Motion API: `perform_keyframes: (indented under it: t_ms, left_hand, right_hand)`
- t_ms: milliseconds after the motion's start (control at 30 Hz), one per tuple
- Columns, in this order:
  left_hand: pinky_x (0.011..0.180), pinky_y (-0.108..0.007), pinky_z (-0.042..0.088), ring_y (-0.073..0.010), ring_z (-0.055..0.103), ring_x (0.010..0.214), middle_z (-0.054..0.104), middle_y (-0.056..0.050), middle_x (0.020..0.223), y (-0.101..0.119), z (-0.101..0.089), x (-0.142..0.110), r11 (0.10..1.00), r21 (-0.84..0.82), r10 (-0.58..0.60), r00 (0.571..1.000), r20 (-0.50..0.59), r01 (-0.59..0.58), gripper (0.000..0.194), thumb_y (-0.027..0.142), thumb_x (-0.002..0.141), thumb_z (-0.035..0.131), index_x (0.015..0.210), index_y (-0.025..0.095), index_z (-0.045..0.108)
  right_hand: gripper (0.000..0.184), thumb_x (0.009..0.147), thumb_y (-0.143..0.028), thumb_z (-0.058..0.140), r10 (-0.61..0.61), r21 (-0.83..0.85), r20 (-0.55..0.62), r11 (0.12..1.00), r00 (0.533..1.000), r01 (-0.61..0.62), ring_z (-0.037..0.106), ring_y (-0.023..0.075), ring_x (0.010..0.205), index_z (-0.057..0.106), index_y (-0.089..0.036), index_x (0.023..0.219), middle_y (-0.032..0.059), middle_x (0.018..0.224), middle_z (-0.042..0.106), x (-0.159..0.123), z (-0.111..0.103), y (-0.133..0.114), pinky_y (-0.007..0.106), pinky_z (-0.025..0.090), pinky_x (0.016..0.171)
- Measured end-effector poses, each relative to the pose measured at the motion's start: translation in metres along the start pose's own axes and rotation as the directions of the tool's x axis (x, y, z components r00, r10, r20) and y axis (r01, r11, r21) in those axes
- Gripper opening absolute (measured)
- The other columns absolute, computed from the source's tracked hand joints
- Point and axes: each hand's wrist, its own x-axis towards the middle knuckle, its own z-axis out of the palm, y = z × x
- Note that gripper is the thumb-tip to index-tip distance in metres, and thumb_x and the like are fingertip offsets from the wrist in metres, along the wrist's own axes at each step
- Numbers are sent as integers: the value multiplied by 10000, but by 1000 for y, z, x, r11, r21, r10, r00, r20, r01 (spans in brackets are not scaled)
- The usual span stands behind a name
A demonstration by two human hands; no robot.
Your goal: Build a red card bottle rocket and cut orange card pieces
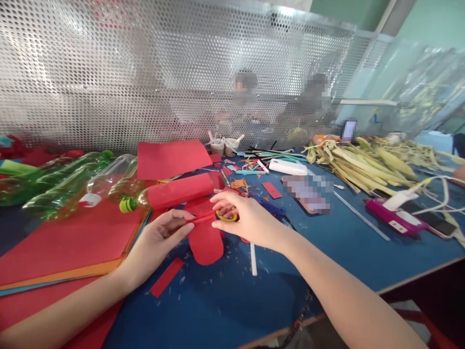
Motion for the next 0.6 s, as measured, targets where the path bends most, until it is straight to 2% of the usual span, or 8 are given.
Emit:
perform_keyframes:
  t_ms: [100,267,467,600]
  left_hand:
    - [638,-242,489,-162,636,715,691,-8,740,3,1,-3,1000,3,15,1000,27,-15,181,345,703,682,800,206,621]
    - [588,-208,455,-131,606,666,701,1,731,8,2,-7,999,-51,3,998,60,0,156,320,705,685,791,212,613]
    - [542,-218,451,-130,585,598,673,12,671,18,1,-11,1000,-5,-20,1000,20,20,193,356,702,688,830,219,641]
    - [629,-240,512,-162,645,686,699,-3,725,24,1,-14,998,-28,63,998,-5,-64,141,328,679,704,777,229,679]
  right_hand:
    - [265,811,-217,647,-1,51,10,999,1000,1,651,140,885,588,-209,1069,31,997,671,0,2,-2,295,542,817]
    - [112,818,-192,627,-13,43,-16,999,1000,13,656,125,792,634,-185,930,11,858,686,-2,4,-11,264,541,769]
    - [62,825,-199,610,-66,54,-71,996,995,70,659,119,756,654,-203,869,0,842,703,-3,6,-12,239,541,724]
    - [62,827,-220,617,-98,77,-97,991,990,105,655,113,731,665,-204,864,-2,828,702,-5,5,-12,219,534,679]
